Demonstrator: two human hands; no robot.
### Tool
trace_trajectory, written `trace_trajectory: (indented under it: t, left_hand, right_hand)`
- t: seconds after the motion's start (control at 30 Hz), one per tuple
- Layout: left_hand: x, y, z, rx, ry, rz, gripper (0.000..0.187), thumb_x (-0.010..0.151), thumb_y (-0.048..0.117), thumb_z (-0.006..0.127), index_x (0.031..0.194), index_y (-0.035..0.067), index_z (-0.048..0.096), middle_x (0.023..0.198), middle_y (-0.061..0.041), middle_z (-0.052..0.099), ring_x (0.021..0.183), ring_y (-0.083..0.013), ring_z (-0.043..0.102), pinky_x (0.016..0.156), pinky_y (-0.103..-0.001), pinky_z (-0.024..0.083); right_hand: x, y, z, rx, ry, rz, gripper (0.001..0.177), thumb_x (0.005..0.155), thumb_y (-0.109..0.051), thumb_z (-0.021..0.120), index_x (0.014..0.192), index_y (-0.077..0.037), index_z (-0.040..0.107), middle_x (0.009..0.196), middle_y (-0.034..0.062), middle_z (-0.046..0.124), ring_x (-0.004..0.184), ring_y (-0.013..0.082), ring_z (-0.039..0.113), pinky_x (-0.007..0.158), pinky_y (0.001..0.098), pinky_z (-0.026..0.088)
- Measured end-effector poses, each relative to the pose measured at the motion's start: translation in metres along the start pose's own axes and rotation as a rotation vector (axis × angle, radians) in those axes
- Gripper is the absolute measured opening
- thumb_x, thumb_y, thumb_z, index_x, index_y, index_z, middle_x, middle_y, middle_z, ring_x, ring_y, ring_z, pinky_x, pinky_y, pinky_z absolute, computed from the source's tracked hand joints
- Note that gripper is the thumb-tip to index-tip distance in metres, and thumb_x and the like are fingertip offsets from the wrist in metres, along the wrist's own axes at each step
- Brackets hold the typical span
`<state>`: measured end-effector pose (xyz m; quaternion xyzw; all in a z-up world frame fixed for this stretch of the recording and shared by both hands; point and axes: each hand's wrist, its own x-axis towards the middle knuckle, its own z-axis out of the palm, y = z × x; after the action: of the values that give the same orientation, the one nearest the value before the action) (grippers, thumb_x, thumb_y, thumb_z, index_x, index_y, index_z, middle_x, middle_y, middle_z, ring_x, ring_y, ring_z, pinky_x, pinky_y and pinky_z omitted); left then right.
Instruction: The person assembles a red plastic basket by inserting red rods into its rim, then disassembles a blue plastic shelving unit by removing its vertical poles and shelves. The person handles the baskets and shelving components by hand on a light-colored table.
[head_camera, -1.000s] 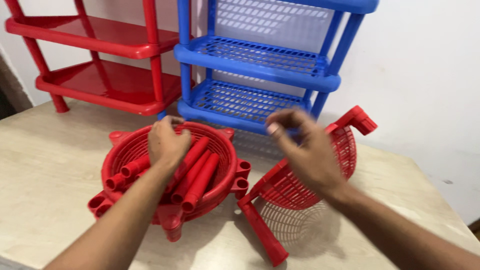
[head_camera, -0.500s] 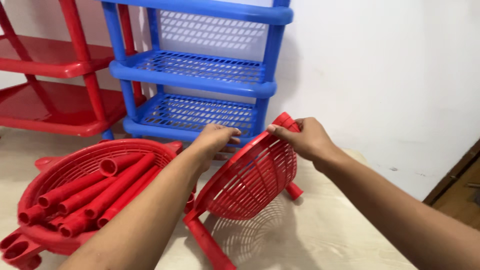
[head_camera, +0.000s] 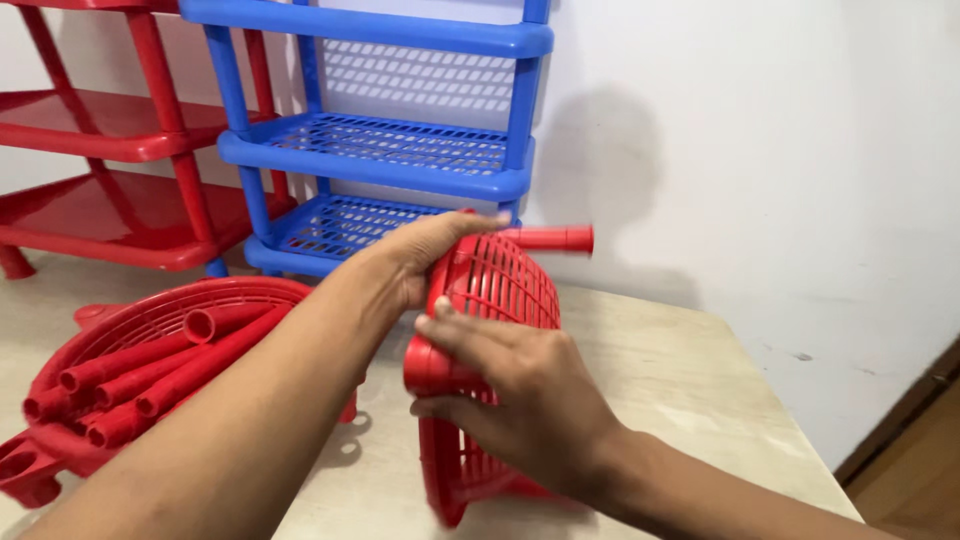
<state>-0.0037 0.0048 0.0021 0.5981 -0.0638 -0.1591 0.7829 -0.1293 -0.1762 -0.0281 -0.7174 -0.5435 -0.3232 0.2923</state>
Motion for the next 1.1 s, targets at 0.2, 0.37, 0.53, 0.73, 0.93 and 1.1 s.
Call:
trace_trajectory:
  t: [0.2,0.37,0.53,0.73,0.93,1.1]
  left_hand:
    - [-0.041,-0.023,-0.013,0.070,0.037,0.230,0.039,0.086,0.006,0.070,0.124,-0.001,0.063,0.102,-0.015,0.075,0.083,-0.0250,0.075,0.077,-0.046,0.064]
    - [-0.075,-0.070,-0.024,0.241,0.132,0.245,0.051,0.084,0.012,0.072,0.134,0.011,0.060,0.114,-0.004,0.075,0.103,-0.0156,0.071,0.096,-0.039,0.058]
    - [-0.089,-0.092,-0.044,0.348,0.032,0.188,0.062,0.081,0.019,0.078,0.138,0.008,0.060,0.120,-0.004,0.075,0.108,-0.0131,0.069,0.102,-0.035,0.053]
    - [-0.062,-0.055,-0.035,0.585,0.279,0.186,0.067,0.081,0.053,0.069,0.132,0.010,0.062,0.113,-0.007,0.075,0.098,-0.0165,0.073,0.087,-0.038,0.060]
    - [-0.029,-0.028,-0.009,1.140,0.542,0.156,0.088,0.095,0.074,0.034,0.097,-0.003,0.077,0.096,-0.027,0.076,0.096,-0.0386,0.073,0.087,-0.050,0.055]
    - [-0.034,-0.034,0.000,1.283,0.764,0.252,0.081,0.100,0.066,0.031,0.096,-0.001,0.076,0.107,-0.030,0.070,0.105,-0.0500,0.065,0.092,-0.059,0.050]
  right_hand:
    - [0.000,0.070,-0.020,-0.031,0.279,0.214,0.035,0.108,-0.031,0.062,0.133,-0.005,0.063,0.126,0.0150,0.073,0.117,0.0247,0.069,0.101,0.0397,0.054]
    - [0.009,0.147,-0.062,0.657,0.720,1.578,0.070,0.103,-0.062,0.042,0.147,-0.009,0.031,0.112,0.0141,0.056,0.101,0.0247,0.061,0.081,0.0419,0.055]
    - [-0.029,0.176,-0.061,1.555,0.264,1.294,0.078,0.097,-0.060,0.046,0.143,0.004,0.048,0.110,0.0202,0.070,0.081,0.0212,0.072,0.069,0.0286,0.064]
    - [-0.032,0.163,-0.054,1.717,0.087,1.189,0.054,0.098,-0.025,0.055,0.139,0.009,0.046,0.108,0.0270,0.068,0.072,0.0197,0.071,0.062,0.0214,0.062]
    - [-0.020,0.131,-0.043,2.032,-0.134,1.266,0.052,0.096,-0.016,0.059,0.136,0.011,0.042,0.104,0.0199,0.068,0.063,0.0143,0.065,0.052,0.0193,0.058]
    - [-0.015,0.120,-0.043,1.906,-0.247,1.160,0.049,0.101,-0.014,0.063,0.144,0.002,0.048,0.082,0.0030,0.060,0.056,0.0075,0.057,0.048,0.0179,0.049]
